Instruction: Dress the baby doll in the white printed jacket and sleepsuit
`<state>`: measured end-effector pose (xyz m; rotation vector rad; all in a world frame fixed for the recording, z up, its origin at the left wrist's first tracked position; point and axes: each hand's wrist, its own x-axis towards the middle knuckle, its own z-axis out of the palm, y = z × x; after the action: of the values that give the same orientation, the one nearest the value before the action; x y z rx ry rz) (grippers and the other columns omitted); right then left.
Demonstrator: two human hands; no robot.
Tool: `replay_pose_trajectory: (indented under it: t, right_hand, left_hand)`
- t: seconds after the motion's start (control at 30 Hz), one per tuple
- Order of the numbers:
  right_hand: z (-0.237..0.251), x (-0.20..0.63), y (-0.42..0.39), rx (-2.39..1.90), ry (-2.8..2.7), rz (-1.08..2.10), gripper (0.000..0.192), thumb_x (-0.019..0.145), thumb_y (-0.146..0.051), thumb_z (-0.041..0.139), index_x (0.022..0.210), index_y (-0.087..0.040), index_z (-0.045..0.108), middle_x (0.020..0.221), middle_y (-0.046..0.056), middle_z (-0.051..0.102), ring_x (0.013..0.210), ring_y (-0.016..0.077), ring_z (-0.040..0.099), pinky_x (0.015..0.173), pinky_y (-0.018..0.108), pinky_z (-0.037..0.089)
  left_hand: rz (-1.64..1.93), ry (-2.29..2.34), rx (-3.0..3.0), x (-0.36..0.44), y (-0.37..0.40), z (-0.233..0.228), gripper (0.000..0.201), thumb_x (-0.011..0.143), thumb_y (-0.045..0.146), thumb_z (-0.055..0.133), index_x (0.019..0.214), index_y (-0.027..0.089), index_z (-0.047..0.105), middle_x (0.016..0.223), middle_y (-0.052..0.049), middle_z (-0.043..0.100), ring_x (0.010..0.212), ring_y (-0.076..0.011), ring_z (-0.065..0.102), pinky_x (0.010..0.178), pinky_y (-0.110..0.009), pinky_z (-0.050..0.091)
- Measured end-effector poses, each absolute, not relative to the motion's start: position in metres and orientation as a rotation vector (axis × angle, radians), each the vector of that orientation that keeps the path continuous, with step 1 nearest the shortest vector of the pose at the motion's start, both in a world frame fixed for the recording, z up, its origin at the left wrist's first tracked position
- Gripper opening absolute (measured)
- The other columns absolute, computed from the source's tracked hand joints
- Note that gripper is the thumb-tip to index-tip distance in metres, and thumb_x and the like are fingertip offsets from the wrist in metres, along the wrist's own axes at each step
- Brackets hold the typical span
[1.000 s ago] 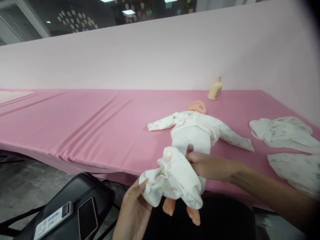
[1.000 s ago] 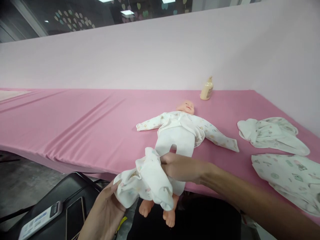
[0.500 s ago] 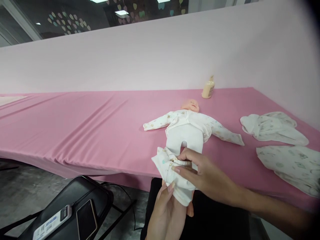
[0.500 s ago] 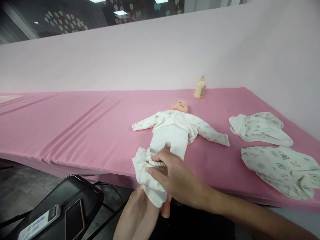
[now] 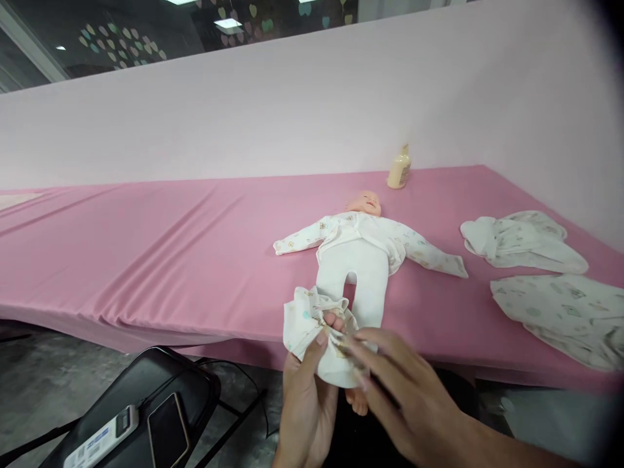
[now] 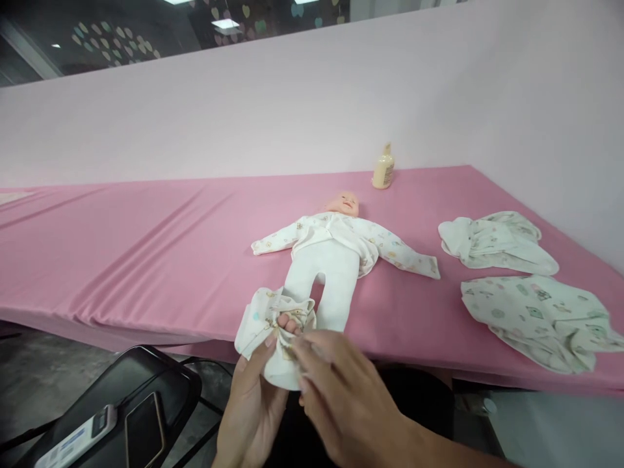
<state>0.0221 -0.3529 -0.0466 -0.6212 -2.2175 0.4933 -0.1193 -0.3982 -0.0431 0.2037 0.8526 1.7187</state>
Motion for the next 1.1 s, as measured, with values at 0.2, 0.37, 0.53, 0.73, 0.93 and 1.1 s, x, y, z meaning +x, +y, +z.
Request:
replay_pose_trajectory:
  t: [0.2, 0.37, 0.53, 0.73, 0.93, 1.1]
  right_hand:
    - [-0.068, 0.049, -0.344, -1.145, -1.489, 1.728, 0.039, 0.094, -0.042, 0.058, 0.128, -0.023, 0.057, 0.126, 0.009, 0.064, 0.117, 0.0235, 0.061, 0.102, 0.040, 0.050]
    - [-0.063, 0.031, -0.351, -0.944, -1.058, 2.149, 0.036, 0.087, -0.041, 0.067, 0.116, -0.020, 0.065, 0.117, 0.009, 0.068, 0.113, 0.0231, 0.062, 0.105, 0.041, 0.045]
    - [-0.050, 0.020, -0.357, -0.909, -1.038, 2.159, 0.035, 0.082, -0.046, 0.070, 0.101, -0.017, 0.069, 0.094, 0.009, 0.071, 0.096, 0.0248, 0.067, 0.092, 0.041, 0.052]
    - [-0.031, 0.022, -0.355, -0.838, -0.898, 2.062, 0.032, 0.084, -0.042, 0.070, 0.107, -0.019, 0.066, 0.113, 0.009, 0.068, 0.107, 0.0237, 0.063, 0.095, 0.038, 0.050]
    - [-0.039, 0.000, -0.349, -0.858, -0.895, 1.975, 0.039, 0.082, -0.037, 0.074, 0.115, -0.018, 0.064, 0.116, 0.009, 0.068, 0.108, 0.0238, 0.064, 0.100, 0.040, 0.047]
    - [-0.047, -0.004, -0.348, -0.882, -0.932, 1.917, 0.044, 0.079, -0.033, 0.075, 0.119, -0.020, 0.063, 0.121, 0.008, 0.067, 0.113, 0.0236, 0.062, 0.103, 0.040, 0.046]
  left_hand:
    - [1.673, 0.995, 0.205, -0.131, -0.409, -0.046, 0.032, 0.082, 0.026, 0.074, 0.111, 0.012, 0.069, 0.104, -0.010, 0.070, 0.096, -0.0240, 0.068, 0.083, -0.033, 0.059]
    - [1.696, 0.985, 0.164, -0.137, -0.415, -0.052, 0.030, 0.083, 0.023, 0.073, 0.111, 0.014, 0.069, 0.108, -0.009, 0.070, 0.099, -0.0203, 0.067, 0.091, -0.030, 0.056]
    - [1.744, 0.994, 0.102, -0.136, -0.415, -0.053, 0.036, 0.081, 0.021, 0.074, 0.116, 0.016, 0.068, 0.102, -0.007, 0.072, 0.098, -0.0189, 0.068, 0.092, -0.031, 0.056]
    - [1.652, 1.092, 0.183, -0.126, -0.426, -0.060, 0.032, 0.078, 0.025, 0.078, 0.105, 0.010, 0.070, 0.106, -0.012, 0.072, 0.098, -0.0236, 0.069, 0.090, -0.034, 0.056]
    - [1.614, 1.067, 0.116, -0.117, -0.441, -0.056, 0.060, 0.077, 0.019, 0.078, 0.134, 0.016, 0.057, 0.121, -0.013, 0.068, 0.105, -0.0250, 0.068, 0.094, -0.036, 0.055]
    - [1.628, 1.047, 0.062, -0.117, -0.446, -0.048, 0.063, 0.076, 0.015, 0.078, 0.136, 0.017, 0.057, 0.120, -0.014, 0.069, 0.104, -0.0264, 0.069, 0.096, -0.037, 0.056]
